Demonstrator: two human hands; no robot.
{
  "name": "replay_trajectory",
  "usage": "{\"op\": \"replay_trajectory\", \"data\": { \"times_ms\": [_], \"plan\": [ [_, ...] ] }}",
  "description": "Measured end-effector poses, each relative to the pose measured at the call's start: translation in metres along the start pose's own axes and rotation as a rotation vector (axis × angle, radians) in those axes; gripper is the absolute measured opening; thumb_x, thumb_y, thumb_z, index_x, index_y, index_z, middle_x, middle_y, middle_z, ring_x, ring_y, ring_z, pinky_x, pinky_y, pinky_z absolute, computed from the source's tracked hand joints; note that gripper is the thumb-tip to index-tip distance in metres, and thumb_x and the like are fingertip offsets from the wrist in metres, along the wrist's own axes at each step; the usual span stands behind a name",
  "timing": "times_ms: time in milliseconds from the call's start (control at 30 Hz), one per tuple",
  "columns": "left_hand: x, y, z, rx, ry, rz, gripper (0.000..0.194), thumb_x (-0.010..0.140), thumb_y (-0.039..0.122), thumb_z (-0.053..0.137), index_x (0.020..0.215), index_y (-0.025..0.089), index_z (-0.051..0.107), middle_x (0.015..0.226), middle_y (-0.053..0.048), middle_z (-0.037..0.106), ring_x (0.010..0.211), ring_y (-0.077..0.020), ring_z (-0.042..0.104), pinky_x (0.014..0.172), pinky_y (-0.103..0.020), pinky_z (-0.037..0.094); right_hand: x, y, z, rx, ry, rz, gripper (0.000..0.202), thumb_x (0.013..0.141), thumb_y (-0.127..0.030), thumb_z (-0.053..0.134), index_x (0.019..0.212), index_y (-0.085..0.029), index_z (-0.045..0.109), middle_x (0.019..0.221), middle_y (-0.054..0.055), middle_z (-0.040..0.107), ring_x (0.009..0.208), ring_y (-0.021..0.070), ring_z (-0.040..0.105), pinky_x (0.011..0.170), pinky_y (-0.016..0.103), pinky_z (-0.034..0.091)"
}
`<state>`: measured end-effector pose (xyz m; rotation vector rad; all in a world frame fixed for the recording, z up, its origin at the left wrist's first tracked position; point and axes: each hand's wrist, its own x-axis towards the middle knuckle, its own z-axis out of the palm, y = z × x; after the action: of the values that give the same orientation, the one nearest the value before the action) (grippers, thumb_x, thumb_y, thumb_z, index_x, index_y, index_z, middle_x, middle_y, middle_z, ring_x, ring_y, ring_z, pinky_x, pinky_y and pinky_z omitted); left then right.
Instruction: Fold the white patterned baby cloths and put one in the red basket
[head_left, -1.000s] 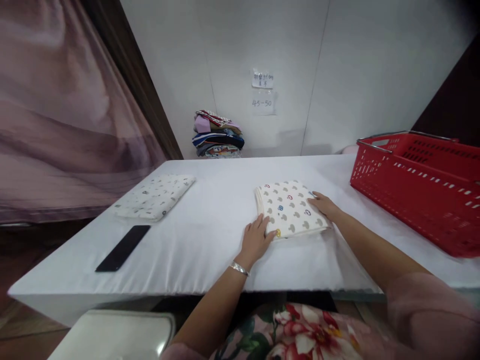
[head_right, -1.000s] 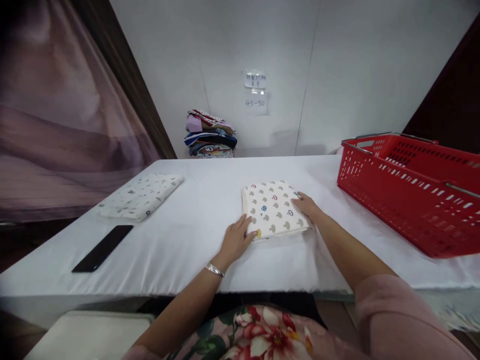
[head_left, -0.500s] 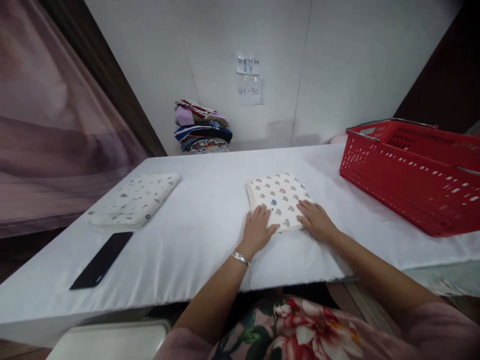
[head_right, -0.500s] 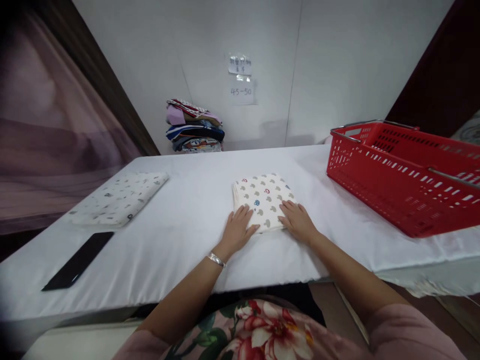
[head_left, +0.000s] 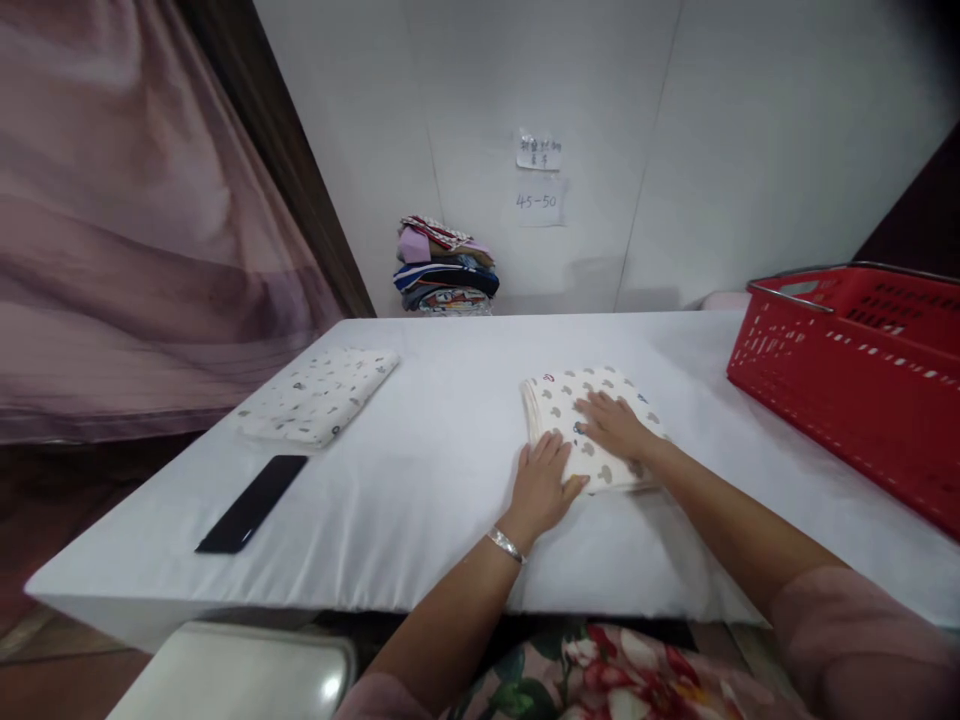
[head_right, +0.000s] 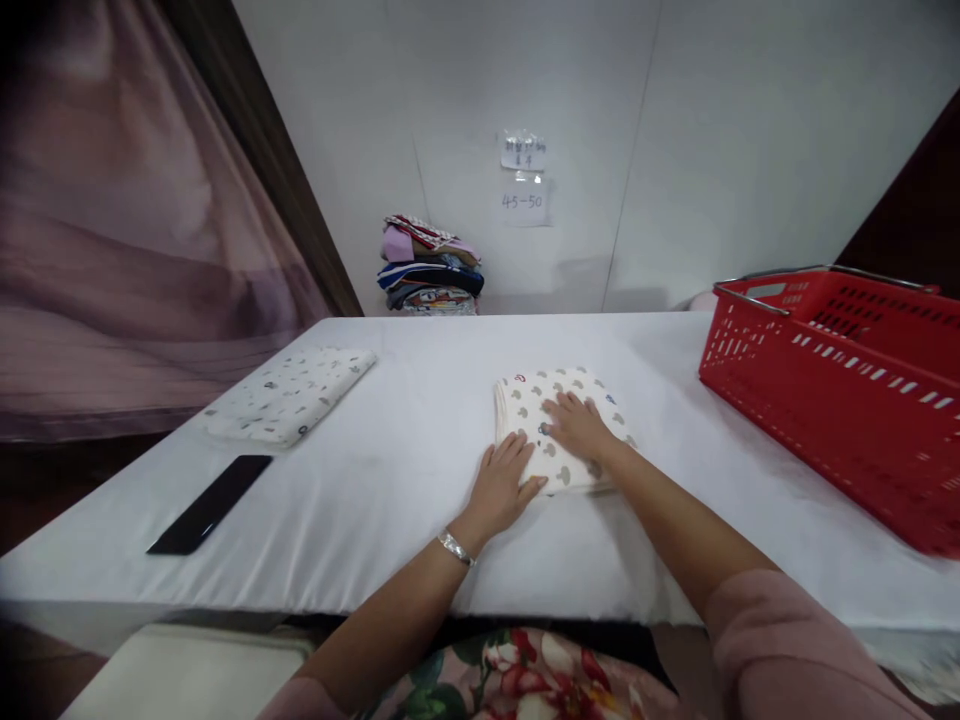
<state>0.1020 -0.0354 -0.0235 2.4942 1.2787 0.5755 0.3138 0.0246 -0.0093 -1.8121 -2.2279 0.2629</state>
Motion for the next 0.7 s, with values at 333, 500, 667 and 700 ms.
{"op": "replay_trajectory", "data": {
  "times_ms": [333,500,667,700],
  "plan": [
    [0.040,-0.001,-0.011,-0.063,0.057,-0.088,0.043,0.091,0.040,0.039,0.127,0.021,0.048,0.145,-0.007,0.037,0.137,-0.0258,0.025,0.111,-0.048,0.022,0.000,0.016,0.027,-0.051,0.007,-0.017,0.052,0.087,-0.049,0.039,0.134,-0.027,0.045,0.148,0.006,0.032,0.138,0.0265,0.022,0.111,0.054,0.012],
    [0.039,-0.009,0.002,-0.170,0.036,-0.106,0.052,0.090,0.046,0.036,0.135,0.021,0.040,0.150,-0.006,0.028,0.139,-0.0263,0.017,0.110,-0.052,0.024,0.044,0.054,0.017,-0.082,-0.011,-0.115,0.041,0.081,-0.044,0.043,0.116,-0.031,0.059,0.146,0.006,0.035,0.139,0.0305,0.014,0.106,0.061,0.012],
    [0.033,-0.007,-0.003,-0.252,0.040,-0.147,0.057,0.088,0.051,0.034,0.137,0.024,0.038,0.149,-0.004,0.031,0.139,-0.0238,0.018,0.112,-0.049,0.020,0.098,0.094,0.030,-0.072,0.092,-0.112,0.042,0.069,-0.047,0.041,0.095,-0.029,0.067,0.138,0.017,0.044,0.133,0.0369,0.025,0.098,0.066,0.015],
    [0.032,-0.007,-0.005,-0.266,0.048,-0.154,0.056,0.088,0.052,0.034,0.138,0.026,0.037,0.148,-0.004,0.033,0.139,-0.0228,0.019,0.113,-0.047,0.020,0.102,0.101,0.037,-0.041,0.103,-0.136,0.042,0.064,-0.049,0.042,0.091,-0.031,0.068,0.134,0.017,0.048,0.131,0.0389,0.029,0.097,0.067,0.013]
  ]
}}
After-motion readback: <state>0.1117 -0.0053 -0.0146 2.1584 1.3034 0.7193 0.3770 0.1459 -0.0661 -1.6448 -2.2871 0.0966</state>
